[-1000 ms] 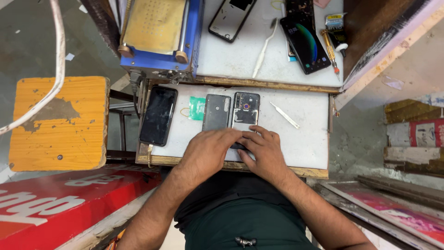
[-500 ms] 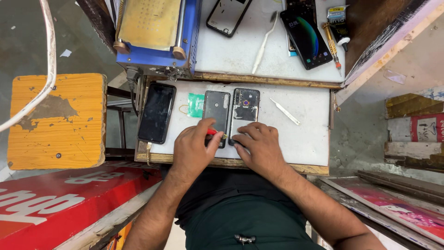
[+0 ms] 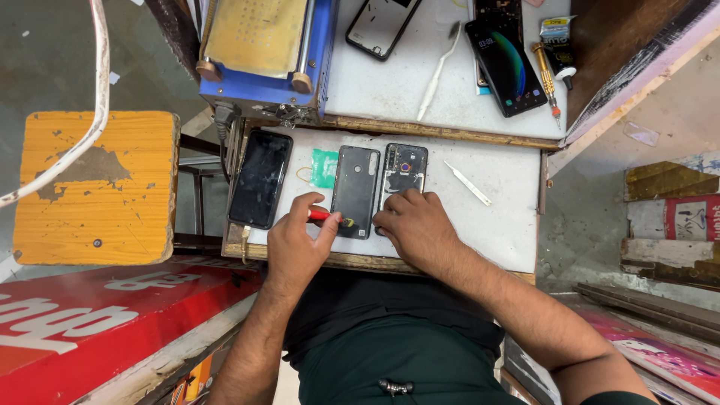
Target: The person uses a green plastic pry tool to separate the back cover from a smartphone, then uses a red-handled screwdriver to remove screws from the internal frame. The back cover is set aside and the phone remains open on the workbench.
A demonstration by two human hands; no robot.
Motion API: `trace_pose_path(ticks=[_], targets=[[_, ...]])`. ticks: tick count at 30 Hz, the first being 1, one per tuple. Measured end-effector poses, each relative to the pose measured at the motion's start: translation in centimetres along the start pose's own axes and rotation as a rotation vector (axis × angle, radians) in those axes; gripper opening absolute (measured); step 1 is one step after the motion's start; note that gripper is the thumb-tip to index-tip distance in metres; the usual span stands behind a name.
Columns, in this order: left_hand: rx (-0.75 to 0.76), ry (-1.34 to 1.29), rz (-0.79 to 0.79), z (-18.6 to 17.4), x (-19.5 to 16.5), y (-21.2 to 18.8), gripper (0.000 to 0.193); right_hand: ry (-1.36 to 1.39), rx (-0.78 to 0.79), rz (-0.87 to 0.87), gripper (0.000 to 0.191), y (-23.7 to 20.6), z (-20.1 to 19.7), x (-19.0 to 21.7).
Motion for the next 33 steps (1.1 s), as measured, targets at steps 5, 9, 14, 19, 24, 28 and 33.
trace_pose_path(ticks=[5, 9, 14, 19, 24, 28, 33], targets=[[-0.061, -0.144, -0.098, -0.1, 2.3, 0.0, 0.038, 0.002, 0.119, 0.024, 0.017, 1.2, 0.9, -0.4], [-0.091, -0.262, -0.177, 0.2, 3.8, -0.2, 0.037, 0.003, 0.162, 0.027, 0.016, 1.5, 1.1, -0.4], [-0.11, -0.372, -0.192, 0.9, 4.0, -0.8, 0.036, -0.036, 0.159, 0.015, 0.017, 0.7, 0.6, 0.1], [-0.127, -0.416, -0.224, 1.2, 4.3, -1.1, 0.036, -0.047, 0.198, 0.004, 0.019, 0.3, 0.3, 0.3], [-0.166, -0.498, -0.269, 1.2, 4.8, -1.6, 0.037, -0.094, 0.259, -0.031, 0.024, -0.3, 0.4, 0.5], [-0.171, -0.545, -0.26, 1.3, 4.4, -2.1, 0.037, -0.075, 0.2, -0.026, 0.025, -0.6, -0.1, 0.2], [-0.195, -0.491, -0.24, 0.9, 3.2, -2.6, 0.036, 0.052, 0.061, -0.016, 0.011, -1.6, -1.7, -0.8]])
Point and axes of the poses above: each hand's wrist, its own y-axis towards the middle knuckle, its own z-axis out of the palm, x = y × z, the point moved 9 cm from there along y, towards the middle knuckle, and after that the axes turned 6 degrees about -y, right-handed, at the moved point
